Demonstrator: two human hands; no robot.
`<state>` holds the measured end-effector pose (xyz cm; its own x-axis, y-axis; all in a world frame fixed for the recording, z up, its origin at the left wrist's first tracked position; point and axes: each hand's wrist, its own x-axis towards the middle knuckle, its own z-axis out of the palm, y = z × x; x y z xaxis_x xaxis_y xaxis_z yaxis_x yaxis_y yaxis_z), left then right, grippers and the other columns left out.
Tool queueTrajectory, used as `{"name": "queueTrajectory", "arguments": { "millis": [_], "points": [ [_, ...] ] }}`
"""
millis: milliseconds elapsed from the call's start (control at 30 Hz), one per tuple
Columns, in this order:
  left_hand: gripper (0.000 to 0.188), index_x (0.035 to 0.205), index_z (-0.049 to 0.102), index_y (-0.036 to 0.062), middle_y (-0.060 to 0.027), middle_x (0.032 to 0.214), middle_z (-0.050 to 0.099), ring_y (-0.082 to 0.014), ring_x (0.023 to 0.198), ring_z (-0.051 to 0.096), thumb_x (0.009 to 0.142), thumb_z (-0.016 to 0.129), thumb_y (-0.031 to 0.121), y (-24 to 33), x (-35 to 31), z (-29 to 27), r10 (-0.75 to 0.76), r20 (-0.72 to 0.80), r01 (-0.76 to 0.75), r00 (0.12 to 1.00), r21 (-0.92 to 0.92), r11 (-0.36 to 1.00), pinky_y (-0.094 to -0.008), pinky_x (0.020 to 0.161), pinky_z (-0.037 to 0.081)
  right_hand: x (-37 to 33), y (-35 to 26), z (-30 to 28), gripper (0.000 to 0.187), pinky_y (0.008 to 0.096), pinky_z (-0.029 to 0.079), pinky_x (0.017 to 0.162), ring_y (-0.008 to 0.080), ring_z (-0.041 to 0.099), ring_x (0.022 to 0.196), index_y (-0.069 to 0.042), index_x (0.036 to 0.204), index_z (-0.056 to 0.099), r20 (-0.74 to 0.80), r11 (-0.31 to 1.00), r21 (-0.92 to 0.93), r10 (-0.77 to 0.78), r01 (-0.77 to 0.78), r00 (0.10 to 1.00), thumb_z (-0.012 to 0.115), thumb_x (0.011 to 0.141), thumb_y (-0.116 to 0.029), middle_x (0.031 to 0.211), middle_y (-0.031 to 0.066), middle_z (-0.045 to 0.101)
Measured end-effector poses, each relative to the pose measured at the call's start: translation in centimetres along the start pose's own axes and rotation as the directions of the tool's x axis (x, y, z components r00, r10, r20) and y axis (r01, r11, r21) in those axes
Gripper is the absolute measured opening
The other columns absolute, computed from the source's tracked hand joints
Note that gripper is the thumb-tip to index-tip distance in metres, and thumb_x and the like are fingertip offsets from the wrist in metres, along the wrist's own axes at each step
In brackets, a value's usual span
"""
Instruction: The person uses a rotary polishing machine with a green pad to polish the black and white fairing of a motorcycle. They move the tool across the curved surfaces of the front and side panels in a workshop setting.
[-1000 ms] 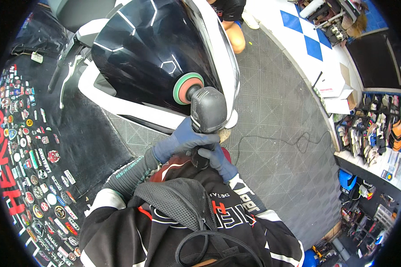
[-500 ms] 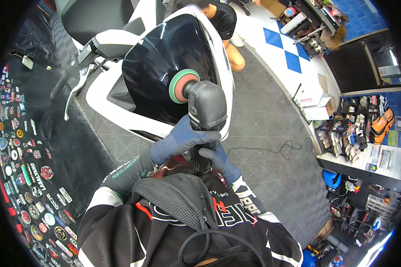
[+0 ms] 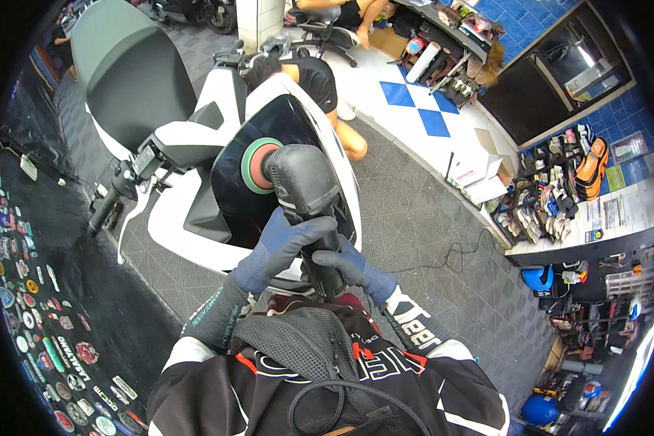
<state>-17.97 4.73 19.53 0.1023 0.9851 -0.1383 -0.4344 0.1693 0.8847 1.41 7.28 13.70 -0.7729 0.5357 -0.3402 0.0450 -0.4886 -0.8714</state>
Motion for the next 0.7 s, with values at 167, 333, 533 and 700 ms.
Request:
{"name": "queueTrajectory", "arguments": {
  "millis": [167, 333, 533, 700],
  "points": [
    [0.032, 0.121, 0.069, 0.0048, -0.0023, 0.105, 0.071, -0.0103, 0.095, 0.068, 0.095, 0.081, 0.019, 2.2, 0.0, -1.3, 0.024, 0.033, -0.021, 0.999, -0.079, 0.997, -0.0294, 0.085, 0.057, 1.2, -2.9, 2.2, 0.067, 0.0407, 0.064, 0.078, 0.0266, 0.075, 0.088, 0.002, 0.135, 0.054, -0.022, 0.998, -0.052, 0.036, -0.037, 0.999, 0.076, 0.093, -0.046, 0.106, 0.0146, 0.070],
    [0.032, 0.123, 0.067, 0.0055, -0.0012, 0.109, 0.070, -0.0099, 0.097, 0.067, 0.097, 0.080, 0.020, 4.3, 0.2, -1.6, 0.089, 0.042, -0.085, 0.995, -0.087, 0.993, -0.0287, 0.085, 0.056, 1.5, -5.7, 4.0, 0.062, 0.0332, 0.060, 0.069, 0.0225, 0.074, 0.079, 0.000, 0.120, 0.063, -0.043, 0.997, -0.067, -0.033, 0.030, 0.999, 0.076, 0.093, -0.055, 0.089, 0.0116, 0.072],
    [0.036, 0.128, 0.064, 0.0062, -0.0014, 0.110, 0.069, -0.0100, 0.100, 0.067, 0.097, 0.079, 0.020, 5.2, -0.2, -2.0, 0.125, 0.026, -0.119, 0.992, -0.158, 0.980, -0.0290, 0.088, 0.057, 1.7, -7.4, 5.0, 0.058, 0.0350, 0.060, 0.073, 0.0234, 0.075, 0.079, 0.000, 0.114, 0.070, -0.109, 0.986, -0.152, 0.045, -0.061, 0.993, 0.075, 0.094, -0.054, 0.090, 0.0135, 0.075],
    [0.037, 0.129, 0.063, 0.0060, -0.0030, 0.115, 0.068, -0.0123, 0.101, 0.068, 0.098, 0.079, 0.019, 4.2, -0.2, -2.9, 0.090, 0.064, -0.070, 0.994, -0.260, 0.963, -0.0310, 0.087, 0.058, 1.5, -7.1, 5.5, 0.065, 0.0394, 0.064, 0.072, 0.0280, 0.076, 0.081, 0.004, 0.121, 0.062, -0.136, 0.989, -0.128, 0.057, -0.075, 0.989, 0.077, 0.091, -0.051, 0.094, 0.0163, 0.072]
  ]
}}
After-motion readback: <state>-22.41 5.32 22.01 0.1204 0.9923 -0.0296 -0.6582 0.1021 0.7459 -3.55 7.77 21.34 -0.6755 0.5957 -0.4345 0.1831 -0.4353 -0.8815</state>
